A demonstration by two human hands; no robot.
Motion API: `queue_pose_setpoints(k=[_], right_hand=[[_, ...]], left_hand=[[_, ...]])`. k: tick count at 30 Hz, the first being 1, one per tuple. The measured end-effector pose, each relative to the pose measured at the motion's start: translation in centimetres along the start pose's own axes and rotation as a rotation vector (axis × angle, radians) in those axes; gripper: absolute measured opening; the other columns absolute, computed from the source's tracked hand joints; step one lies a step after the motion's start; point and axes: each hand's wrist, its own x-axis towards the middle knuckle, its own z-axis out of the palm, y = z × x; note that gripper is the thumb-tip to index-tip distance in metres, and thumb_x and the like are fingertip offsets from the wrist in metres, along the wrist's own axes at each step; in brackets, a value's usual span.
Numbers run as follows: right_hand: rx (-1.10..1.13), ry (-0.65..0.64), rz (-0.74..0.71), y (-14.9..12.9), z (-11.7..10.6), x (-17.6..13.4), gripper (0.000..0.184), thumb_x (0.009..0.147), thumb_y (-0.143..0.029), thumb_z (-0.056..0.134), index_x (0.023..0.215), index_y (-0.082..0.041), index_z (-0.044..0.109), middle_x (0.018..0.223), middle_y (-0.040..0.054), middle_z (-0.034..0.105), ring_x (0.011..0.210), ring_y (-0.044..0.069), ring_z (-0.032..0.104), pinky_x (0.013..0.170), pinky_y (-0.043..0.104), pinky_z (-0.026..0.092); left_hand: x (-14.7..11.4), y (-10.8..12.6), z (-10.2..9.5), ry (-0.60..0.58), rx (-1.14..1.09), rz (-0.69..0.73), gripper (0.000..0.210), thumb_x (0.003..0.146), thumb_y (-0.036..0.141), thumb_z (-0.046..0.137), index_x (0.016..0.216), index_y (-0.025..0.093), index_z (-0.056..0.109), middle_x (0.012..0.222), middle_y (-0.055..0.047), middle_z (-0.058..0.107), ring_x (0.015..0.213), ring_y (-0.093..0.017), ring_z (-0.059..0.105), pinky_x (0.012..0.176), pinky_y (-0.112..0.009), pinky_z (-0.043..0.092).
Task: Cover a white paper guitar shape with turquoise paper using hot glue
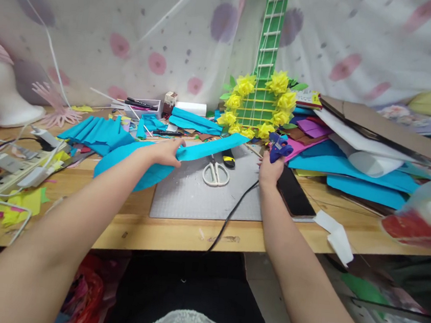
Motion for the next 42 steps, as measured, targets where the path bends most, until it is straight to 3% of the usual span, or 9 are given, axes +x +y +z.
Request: queue_pose_setpoints(k=[4,9,15,21,24,26,30,34,42], right_hand=[[0.174,-0.048,0.101,-1.5,0.0,-1.4,0.043,0.074,-0.042,0.054,0.107,-0.014,0.052,0.065,-0.0011,0.060,0.053,0.014,0.059,0.058,0.028,0.050],[0.225,-0.174,0.089,-3.1,0.2,-2.9,0.040,0.073,-0.046,0.056,0.100,-0.016,0.055,0.058,-0.0039,0.056,0.050,0.013,0.056,0.057,0.027,0.047],[0.271,-0.176,0.092,-2.5,0.7,-2.9,0.032,0.072,-0.046,0.060,0.090,-0.020,0.053,0.054,-0.0067,0.053,0.046,0.012,0.053,0.053,0.025,0.043],[0.285,-0.197,0.063,-2.2,0.8,-3.1,0.034,0.071,-0.047,0.061,0.090,-0.020,0.052,0.055,-0.0067,0.053,0.047,0.013,0.053,0.053,0.026,0.043],[0.305,-0.158,0.060,-2.2,0.7,-3.1,0.035,0.071,-0.047,0.060,0.091,-0.019,0.053,0.055,-0.0062,0.054,0.047,0.012,0.053,0.055,0.027,0.044],[0.331,-0.101,0.066,-2.3,0.6,-2.9,0.036,0.072,-0.047,0.058,0.092,-0.018,0.053,0.057,-0.0052,0.056,0.047,0.012,0.053,0.056,0.027,0.045],[0.407,-0.064,0.048,-2.7,0.7,-2.9,0.037,0.069,-0.047,0.059,0.091,-0.018,0.054,0.075,0.0007,0.065,0.050,0.010,0.053,0.055,0.026,0.046],[0.474,-0.211,0.034,-4.6,0.8,-3.8,0.038,0.066,-0.050,0.063,0.086,-0.018,0.056,0.079,0.0025,0.066,0.053,0.010,0.053,0.055,0.026,0.046],[0.439,-0.582,-0.043,-9.4,1.2,-7.4,0.037,0.066,-0.054,0.064,0.070,-0.017,0.061,0.052,-0.0016,0.054,0.046,0.011,0.048,0.048,0.025,0.040]], left_hand=[[0.6,1.1,2.6,0.097,0.084,0.053,0.063,0.067,0.029,0.056,0.127,0.016,0.041,0.128,-0.014,0.051,0.123,-0.029,0.044,0.103,-0.044,0.032],[-0.9,1.5,4.5,0.178,0.145,0.040,0.072,0.072,0.040,0.059,0.135,0.014,0.035,0.143,-0.018,0.035,0.139,-0.033,0.019,0.113,-0.054,0.010],[-3.4,1.4,4.4,0.089,0.157,-0.140,0.079,0.072,0.040,0.059,0.140,0.017,0.027,0.151,-0.017,0.023,0.142,-0.035,0.011,0.110,-0.058,0.016],[-3.5,1.9,4.1,-0.005,0.261,-0.126,0.078,0.067,0.018,0.058,0.138,0.011,0.029,0.151,-0.023,0.020,0.139,-0.043,0.011,0.104,-0.064,0.024],[-3.6,2.0,2.9,0.092,0.268,-0.099,0.074,0.067,0.010,0.052,0.137,0.010,0.030,0.148,-0.022,0.026,0.140,-0.036,0.019,0.108,-0.051,0.028],[-3.9,2.1,1.3,0.159,0.234,-0.111,0.075,0.067,0.011,0.051,0.139,0.010,0.028,0.145,-0.020,0.033,0.133,-0.031,0.035,0.104,-0.039,0.037],[-4.5,1.7,-2.6,0.118,0.238,-0.204,0.072,0.073,0.020,0.050,0.140,0.017,0.026,0.123,-0.015,0.058,0.109,-0.032,0.058,0.086,-0.039,0.046],[-4.3,0.6,-5.2,0.069,0.209,-0.103,0.078,0.070,0.025,0.053,0.142,0.022,0.022,0.129,-0.008,0.058,0.109,-0.027,0.058,0.085,-0.032,0.045],[-3.4,0.5,-6.8,0.011,0.151,-0.041,0.073,0.065,0.025,0.054,0.136,0.024,0.036,0.128,-0.002,0.059,0.112,-0.022,0.056,0.087,-0.028,0.045]])
